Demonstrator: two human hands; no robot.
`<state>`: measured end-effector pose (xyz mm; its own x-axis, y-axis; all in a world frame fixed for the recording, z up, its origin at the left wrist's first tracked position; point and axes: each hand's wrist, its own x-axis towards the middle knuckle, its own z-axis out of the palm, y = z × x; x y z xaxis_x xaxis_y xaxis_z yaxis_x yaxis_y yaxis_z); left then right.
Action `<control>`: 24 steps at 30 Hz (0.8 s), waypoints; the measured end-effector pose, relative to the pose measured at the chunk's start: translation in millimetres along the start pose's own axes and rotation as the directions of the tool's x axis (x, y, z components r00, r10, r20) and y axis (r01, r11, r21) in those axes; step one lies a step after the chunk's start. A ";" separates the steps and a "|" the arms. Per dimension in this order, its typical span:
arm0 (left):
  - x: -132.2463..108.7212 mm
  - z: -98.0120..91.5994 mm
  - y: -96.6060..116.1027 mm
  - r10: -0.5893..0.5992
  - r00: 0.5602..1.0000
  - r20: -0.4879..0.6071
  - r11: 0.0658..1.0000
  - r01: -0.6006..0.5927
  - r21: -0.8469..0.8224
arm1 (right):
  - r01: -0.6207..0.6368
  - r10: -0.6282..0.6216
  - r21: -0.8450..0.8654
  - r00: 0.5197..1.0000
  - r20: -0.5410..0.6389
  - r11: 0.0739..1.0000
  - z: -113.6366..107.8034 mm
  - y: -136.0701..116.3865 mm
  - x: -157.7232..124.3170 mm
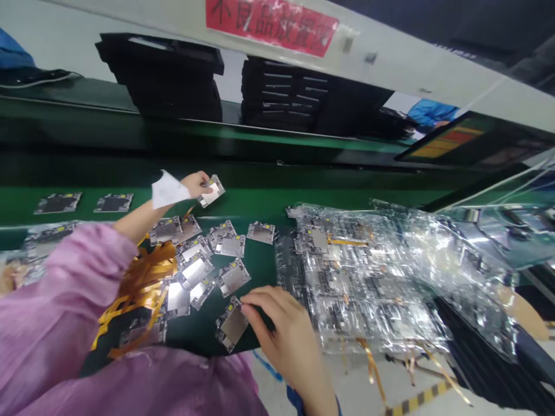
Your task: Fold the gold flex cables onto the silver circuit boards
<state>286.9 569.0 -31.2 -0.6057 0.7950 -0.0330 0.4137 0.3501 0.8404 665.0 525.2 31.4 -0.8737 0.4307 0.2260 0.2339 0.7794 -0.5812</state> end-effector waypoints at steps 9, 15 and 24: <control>-253.8 -105.4 -91.9 -0.347 0.892 -0.291 0.903 0.234 -0.359 | -0.007 0.008 -0.002 0.993 0.121 1.000 95.5 -2.8 88.4; -317.5 -68.6 -91.2 -0.471 0.866 -0.169 0.781 0.321 -0.536 | 0.089 -0.134 0.254 0.977 0.166 0.963 159.0 -55.6 110.5; -318.1 -56.0 -97.0 -0.306 0.935 -0.177 0.914 0.237 -0.329 | 0.133 -0.179 0.268 0.972 0.152 0.954 176.3 -66.3 123.1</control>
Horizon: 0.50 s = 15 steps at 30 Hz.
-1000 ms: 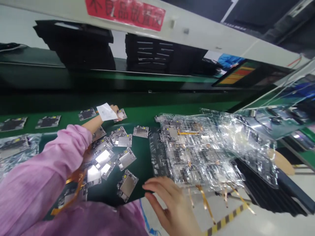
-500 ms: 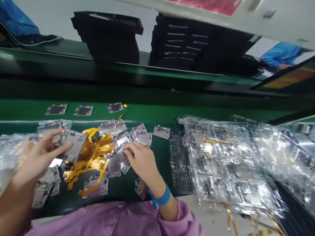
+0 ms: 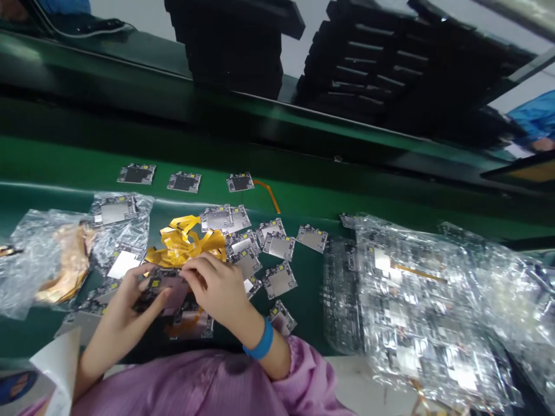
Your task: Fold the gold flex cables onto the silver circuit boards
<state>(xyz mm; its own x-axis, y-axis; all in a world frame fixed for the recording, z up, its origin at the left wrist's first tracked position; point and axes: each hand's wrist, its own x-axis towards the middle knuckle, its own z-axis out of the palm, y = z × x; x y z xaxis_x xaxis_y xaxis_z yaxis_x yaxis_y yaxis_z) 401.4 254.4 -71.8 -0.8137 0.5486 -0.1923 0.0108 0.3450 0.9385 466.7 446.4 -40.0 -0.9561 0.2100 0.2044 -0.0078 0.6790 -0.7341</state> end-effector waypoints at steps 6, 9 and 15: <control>6.8 3.6 1.4 0.094 0.995 -0.017 0.983 -0.090 0.161 | 0.002 -0.001 -0.076 1.000 0.013 0.997 5.3 0.8 0.5; 10.4 4.5 2.5 0.142 0.990 -0.022 0.963 -0.133 0.233 | 0.001 -0.003 -0.106 1.000 -0.019 0.994 9.4 1.9 0.4; 14.1 4.1 -0.2 0.164 0.985 -0.051 0.954 -0.146 0.261 | -0.002 -0.005 -0.147 0.999 -0.047 0.989 13.4 4.8 2.1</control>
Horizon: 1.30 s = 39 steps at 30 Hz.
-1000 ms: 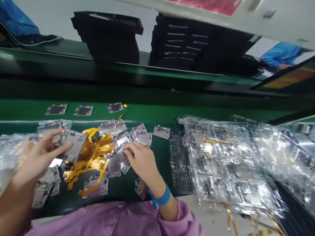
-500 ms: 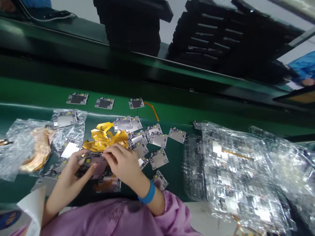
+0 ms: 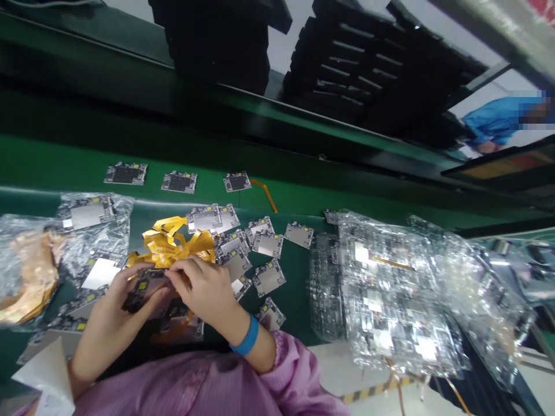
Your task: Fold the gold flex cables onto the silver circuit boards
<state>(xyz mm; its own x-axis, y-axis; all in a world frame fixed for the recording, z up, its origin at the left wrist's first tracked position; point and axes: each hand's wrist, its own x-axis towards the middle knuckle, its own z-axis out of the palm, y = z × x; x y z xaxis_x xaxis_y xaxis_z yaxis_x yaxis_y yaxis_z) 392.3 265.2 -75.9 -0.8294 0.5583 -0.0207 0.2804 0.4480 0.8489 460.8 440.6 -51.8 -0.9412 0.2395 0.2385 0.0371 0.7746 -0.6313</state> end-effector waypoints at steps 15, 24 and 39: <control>30.9 -38.8 -22.7 -0.387 0.876 -0.287 0.898 0.289 -0.331 | 0.148 -0.031 -0.276 0.921 0.388 0.950 -2.3 22.2 24.3; 27.9 -50.1 -41.1 -0.487 0.817 -0.310 0.838 0.335 -0.431 | 0.136 0.028 -0.351 0.905 0.424 0.926 -0.1 30.3 42.4; 26.9 -41.2 -36.0 -0.505 0.830 -0.237 0.808 0.358 -0.468 | -0.107 0.313 -0.513 0.889 0.334 0.852 49.9 25.2 69.0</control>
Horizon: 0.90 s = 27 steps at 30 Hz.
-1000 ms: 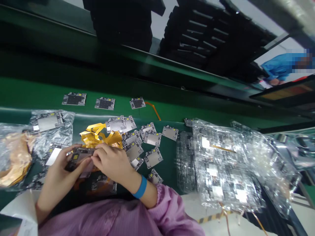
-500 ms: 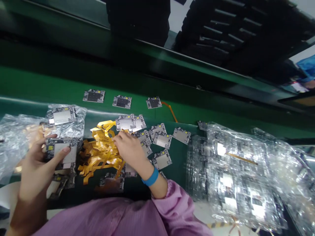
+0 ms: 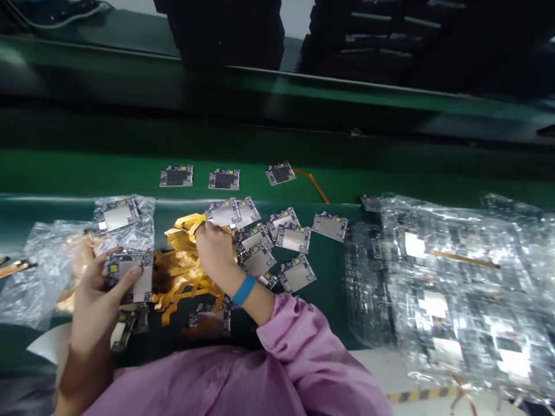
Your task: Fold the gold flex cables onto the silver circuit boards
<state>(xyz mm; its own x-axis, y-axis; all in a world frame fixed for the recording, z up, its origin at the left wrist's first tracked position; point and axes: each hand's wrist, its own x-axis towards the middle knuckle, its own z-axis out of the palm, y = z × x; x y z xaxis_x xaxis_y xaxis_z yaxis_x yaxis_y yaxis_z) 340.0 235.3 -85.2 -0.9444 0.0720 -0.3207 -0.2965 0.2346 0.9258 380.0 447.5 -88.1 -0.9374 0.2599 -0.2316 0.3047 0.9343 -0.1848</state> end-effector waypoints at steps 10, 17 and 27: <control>-19.8 21.1 19.9 0.056 0.950 0.307 0.986 -0.101 0.131 | 0.043 -0.032 0.108 0.995 -0.096 0.993 7.5 9.9 12.5; -33.1 24.7 28.8 0.062 0.965 0.254 0.986 -0.099 0.135 | 0.215 -0.200 0.121 0.972 -0.123 0.969 13.1 16.7 11.0; -32.4 -2.3 16.1 0.082 0.994 0.070 0.990 -0.089 0.111 | 0.398 -0.378 0.130 0.913 -0.156 0.908 7.9 12.8 -5.3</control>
<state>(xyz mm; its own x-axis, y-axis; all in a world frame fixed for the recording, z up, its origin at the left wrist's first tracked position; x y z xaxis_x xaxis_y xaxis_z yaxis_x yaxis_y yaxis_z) 365.4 234.6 -59.4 -0.9533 0.1587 -0.2571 -0.1934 0.3334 0.9228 390.3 456.1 -96.8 -0.9969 -0.0779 0.0076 -0.0748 0.9201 -0.3845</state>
